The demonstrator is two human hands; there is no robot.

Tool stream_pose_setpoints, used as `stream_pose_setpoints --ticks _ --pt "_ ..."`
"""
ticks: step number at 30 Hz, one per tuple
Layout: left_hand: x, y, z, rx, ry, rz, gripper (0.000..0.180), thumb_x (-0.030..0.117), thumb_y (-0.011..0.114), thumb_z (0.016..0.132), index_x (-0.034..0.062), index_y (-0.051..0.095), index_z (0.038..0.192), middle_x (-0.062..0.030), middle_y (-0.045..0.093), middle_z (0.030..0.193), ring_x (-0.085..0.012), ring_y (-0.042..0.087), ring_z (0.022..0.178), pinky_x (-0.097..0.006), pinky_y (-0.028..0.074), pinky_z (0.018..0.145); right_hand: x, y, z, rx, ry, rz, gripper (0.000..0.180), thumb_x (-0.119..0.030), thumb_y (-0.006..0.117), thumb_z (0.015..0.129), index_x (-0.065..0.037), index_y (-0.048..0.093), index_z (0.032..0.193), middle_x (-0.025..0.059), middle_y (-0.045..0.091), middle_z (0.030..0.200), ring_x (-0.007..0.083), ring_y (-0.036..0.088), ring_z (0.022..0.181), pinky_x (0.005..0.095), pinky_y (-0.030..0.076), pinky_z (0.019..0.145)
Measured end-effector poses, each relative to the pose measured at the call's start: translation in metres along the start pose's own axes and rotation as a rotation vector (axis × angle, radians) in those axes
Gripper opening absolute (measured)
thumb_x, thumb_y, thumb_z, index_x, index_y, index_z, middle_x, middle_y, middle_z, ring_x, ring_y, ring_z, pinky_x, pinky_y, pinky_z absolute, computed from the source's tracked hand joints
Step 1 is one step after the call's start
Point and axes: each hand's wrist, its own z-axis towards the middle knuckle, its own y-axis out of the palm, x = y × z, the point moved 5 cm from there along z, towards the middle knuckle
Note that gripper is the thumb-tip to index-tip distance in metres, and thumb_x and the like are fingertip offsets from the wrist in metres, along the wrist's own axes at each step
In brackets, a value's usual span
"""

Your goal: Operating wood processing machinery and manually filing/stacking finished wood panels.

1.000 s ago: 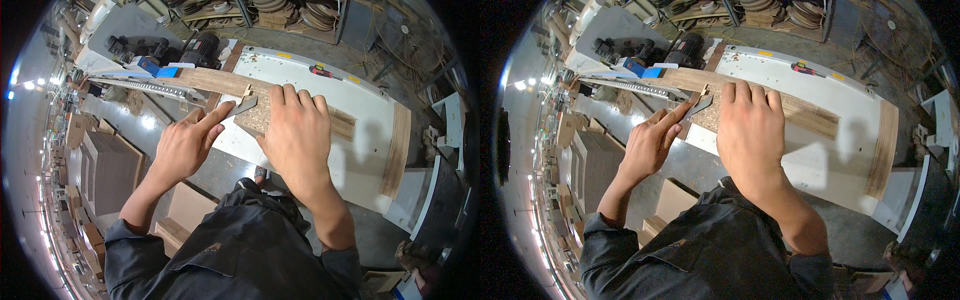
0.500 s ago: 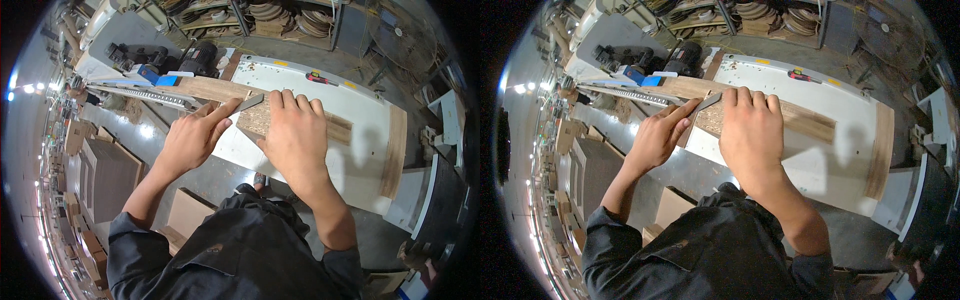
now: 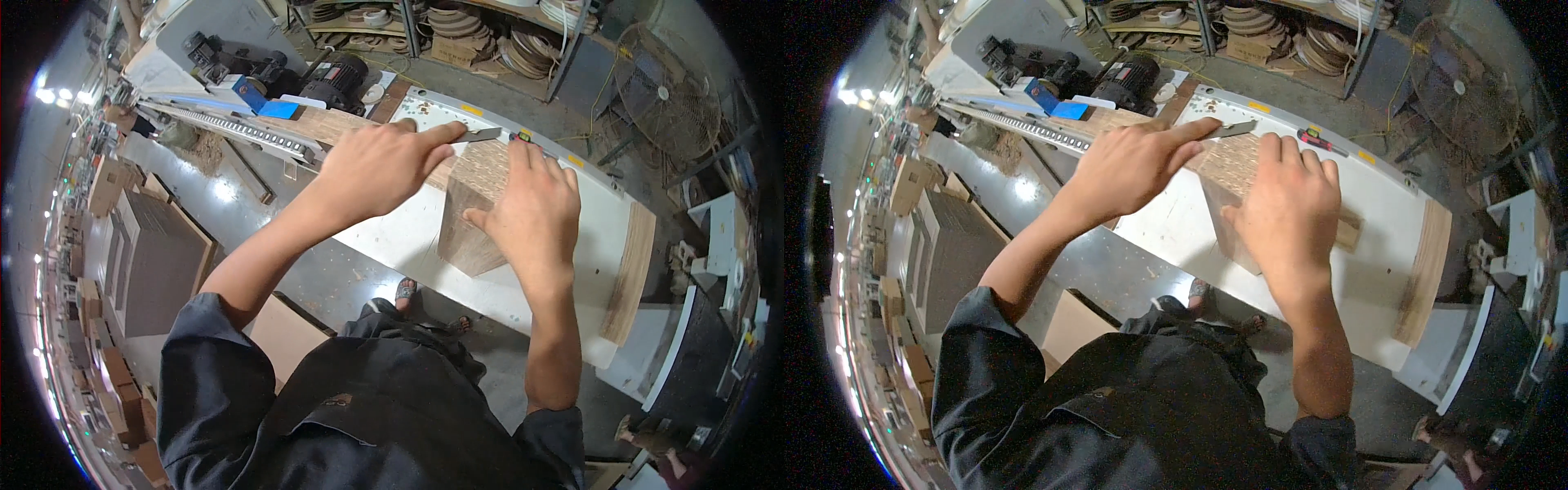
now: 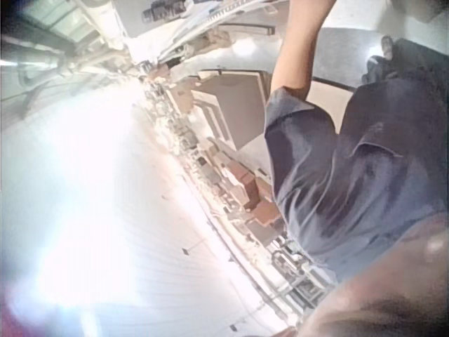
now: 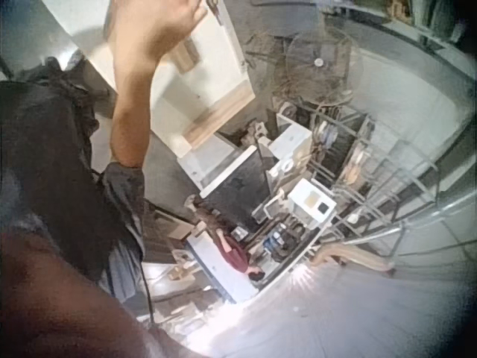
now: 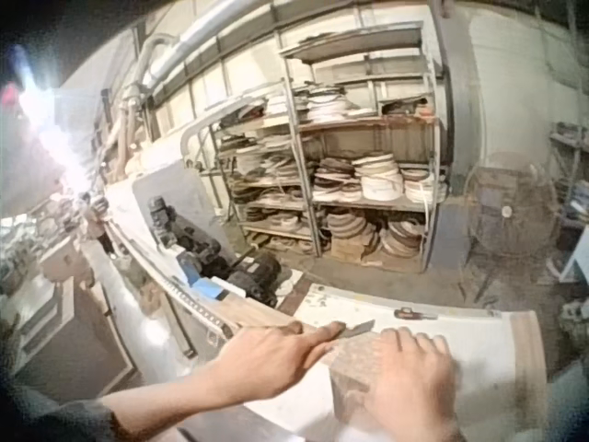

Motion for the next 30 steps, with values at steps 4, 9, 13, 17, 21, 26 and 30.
stream_pose_setpoints --ticks 4,9,13,17,21,26,30 --pt "-0.064 0.037 0.042 -0.066 -0.084 0.072 0.044 0.044 0.046 0.113 0.0229 0.062 0.148 -0.0231 0.076 0.092 -0.0438 0.075 0.085 -0.055 0.06 0.074 -0.021 0.001 -0.015 -0.047 -0.119 0.042 0.08 -0.03 0.102 0.056 -0.006 0.064 0.121 0.012 0.072 0.116 0.0305 0.068 0.107 0.0421 0.047 0.096" --pt "-0.14 0.15 0.046 0.065 -0.062 -0.159 0.049 0.047 0.048 0.111 0.0155 0.059 0.147 -0.0263 0.076 0.102 -0.0482 0.073 0.093 -0.059 0.057 0.078 -0.016 -0.002 -0.019 -0.027 -0.07 0.061 0.078 -0.029 0.102 0.058 -0.006 0.064 0.123 0.0105 0.071 0.113 0.0308 0.067 0.106 0.0417 0.047 0.096" --pt "-0.168 0.296 -0.025 -0.056 -0.161 -0.208 0.051 0.046 0.054 0.109 0.0086 0.057 0.144 -0.0244 0.074 0.111 -0.0484 0.072 0.094 -0.058 0.057 0.078 -0.011 -0.002 -0.016 -0.042 -0.034 0.033 0.075 -0.033 0.099 0.063 -0.007 0.064 0.124 0.0101 0.07 0.116 0.0281 0.067 0.108 0.0413 0.047 0.099" --pt "-0.194 0.392 -0.071 -0.168 -0.271 -0.291 0.049 0.042 0.058 0.107 0.0088 0.059 0.143 -0.0203 0.072 0.116 -0.0425 0.07 0.106 -0.055 0.054 0.091 -0.015 -0.002 -0.017 -0.05 -0.05 0.039 0.074 -0.035 0.098 0.064 -0.006 0.063 0.123 0.0103 0.068 0.116 0.0279 0.066 0.108 0.042 0.047 0.1" --pt "-0.17 0.399 -0.077 -0.016 -0.107 -0.42 0.072 0.042 0.071 0.098 0.0037 0.05 0.155 -0.0198 0.061 0.143 -0.0392 0.055 0.134 -0.053 0.035 0.117 -0.021 -0.003 -0.014 -0.046 -0.062 -0.003 0.083 -0.037 0.1 0.06 -0.006 0.061 0.126 0.013 0.069 0.12 0.0314 0.066 0.112 0.044 0.047 0.103" --pt "-0.085 0.376 -0.073 0.004 0.287 -0.913 0.134 0.047 0.1 0.068 -0.0024 0.025 0.167 -0.0262 0.049 0.16 -0.0473 0.044 0.148 -0.051 0.032 0.126 -0.026 -0.003 -0.006 -0.173 0.009 -0.051 0.091 -0.045 0.099 0.062 -0.004 0.06 0.134 0.0181 0.068 0.129 0.0334 0.065 0.122 0.0444 0.046 0.107" --pt "-0.07 0.419 -0.054 -0.192 0.082 -1.069 0.112 0.036 0.102 0.065 -0.0023 0.047 0.154 -0.0248 0.058 0.149 -0.0448 0.053 0.14 -0.053 0.037 0.123 -0.03 -0.005 -0.004 -0.203 0.009 -0.113 0.092 -0.044 0.1 0.064 -0.003 0.06 0.136 0.0173 0.069 0.127 0.0313 0.065 0.121 0.0435 0.046 0.105"
